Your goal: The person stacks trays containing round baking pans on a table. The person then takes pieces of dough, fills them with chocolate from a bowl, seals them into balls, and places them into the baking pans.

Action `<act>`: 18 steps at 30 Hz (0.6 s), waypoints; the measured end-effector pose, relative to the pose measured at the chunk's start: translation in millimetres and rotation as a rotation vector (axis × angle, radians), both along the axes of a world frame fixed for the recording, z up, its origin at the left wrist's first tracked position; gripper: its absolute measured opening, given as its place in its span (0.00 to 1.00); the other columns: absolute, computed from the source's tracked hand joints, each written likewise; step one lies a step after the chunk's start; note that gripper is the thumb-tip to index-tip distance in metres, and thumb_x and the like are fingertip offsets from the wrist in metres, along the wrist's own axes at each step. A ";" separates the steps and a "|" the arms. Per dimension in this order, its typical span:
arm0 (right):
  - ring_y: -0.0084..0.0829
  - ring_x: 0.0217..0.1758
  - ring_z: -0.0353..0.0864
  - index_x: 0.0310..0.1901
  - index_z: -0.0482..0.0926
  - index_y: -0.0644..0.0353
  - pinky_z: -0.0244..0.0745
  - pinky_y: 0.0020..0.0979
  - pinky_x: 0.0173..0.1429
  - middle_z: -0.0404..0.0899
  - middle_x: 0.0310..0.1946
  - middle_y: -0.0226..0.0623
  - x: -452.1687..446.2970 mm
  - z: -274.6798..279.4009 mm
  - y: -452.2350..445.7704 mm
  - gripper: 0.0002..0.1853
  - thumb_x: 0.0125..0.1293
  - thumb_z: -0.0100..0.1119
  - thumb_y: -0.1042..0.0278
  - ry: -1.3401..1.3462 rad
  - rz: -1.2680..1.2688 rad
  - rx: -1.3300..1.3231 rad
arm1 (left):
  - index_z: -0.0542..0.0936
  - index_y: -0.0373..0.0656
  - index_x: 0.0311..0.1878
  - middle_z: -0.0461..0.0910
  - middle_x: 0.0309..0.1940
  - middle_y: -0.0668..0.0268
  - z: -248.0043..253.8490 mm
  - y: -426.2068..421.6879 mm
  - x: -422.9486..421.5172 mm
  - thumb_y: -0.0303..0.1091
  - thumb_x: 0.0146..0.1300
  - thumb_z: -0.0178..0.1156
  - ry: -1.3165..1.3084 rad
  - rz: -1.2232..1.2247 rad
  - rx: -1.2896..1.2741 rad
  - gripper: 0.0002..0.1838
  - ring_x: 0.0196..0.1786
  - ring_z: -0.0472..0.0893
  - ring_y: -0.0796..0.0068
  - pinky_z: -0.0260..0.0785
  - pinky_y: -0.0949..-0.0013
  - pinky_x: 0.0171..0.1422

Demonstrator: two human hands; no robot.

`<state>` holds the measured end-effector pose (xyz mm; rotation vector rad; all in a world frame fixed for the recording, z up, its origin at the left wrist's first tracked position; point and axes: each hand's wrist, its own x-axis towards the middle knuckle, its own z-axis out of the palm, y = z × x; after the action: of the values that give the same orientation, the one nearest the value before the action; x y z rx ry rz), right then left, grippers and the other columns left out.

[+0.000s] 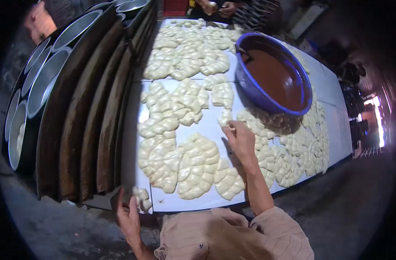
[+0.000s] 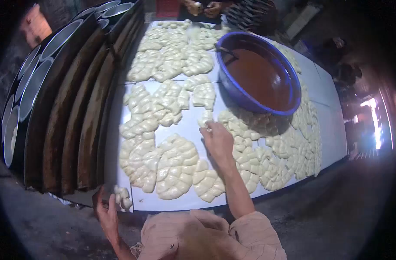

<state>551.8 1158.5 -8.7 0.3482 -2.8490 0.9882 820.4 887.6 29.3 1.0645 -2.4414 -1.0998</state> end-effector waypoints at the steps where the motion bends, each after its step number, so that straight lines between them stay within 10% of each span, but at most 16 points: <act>1: 0.41 0.43 0.83 0.49 0.84 0.59 0.76 0.40 0.49 0.84 0.42 0.42 -12.6 -4.7 12.2 0.18 0.60 0.67 0.59 0.129 0.004 0.129 | 0.78 0.34 0.57 0.76 0.50 0.58 5.8 7.7 -14.5 0.28 0.63 0.66 0.041 -0.066 0.052 0.20 0.37 0.79 0.73 0.72 0.71 0.38; 7: 0.48 0.41 0.82 0.47 0.84 0.55 0.73 0.48 0.51 0.82 0.39 0.45 -50.2 -37.2 16.0 0.17 0.56 0.66 0.59 0.180 0.279 0.340 | 0.79 0.40 0.57 0.81 0.47 0.58 7.6 56.0 -123.0 0.33 0.62 0.67 0.046 -0.608 0.073 0.20 0.34 0.82 0.66 0.75 0.66 0.39; 15: 0.21 0.38 0.81 0.45 0.83 0.66 0.79 0.26 0.39 0.83 0.36 0.34 -65.5 -21.8 46.3 0.14 0.69 0.48 0.69 -0.482 -0.030 -0.877 | 0.75 0.40 0.61 0.77 0.55 0.49 -75.8 142.0 -295.4 0.31 0.59 0.63 0.605 -0.891 -0.132 0.25 0.53 0.79 0.47 0.72 0.54 0.56; 18: 0.22 0.38 0.80 0.51 0.80 0.66 0.77 0.26 0.41 0.82 0.40 0.35 -63.2 -1.6 48.2 0.15 0.68 0.58 0.65 -0.521 0.043 -0.950 | 0.78 0.39 0.57 0.81 0.49 0.48 -81.8 157.7 -322.3 0.34 0.56 0.66 0.272 -0.992 0.045 0.24 0.51 0.81 0.47 0.73 0.54 0.54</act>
<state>488.5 1206.7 -10.3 0.0433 -2.3075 2.5321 498.1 1045.3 -52.5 -0.3875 -2.7054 -1.4031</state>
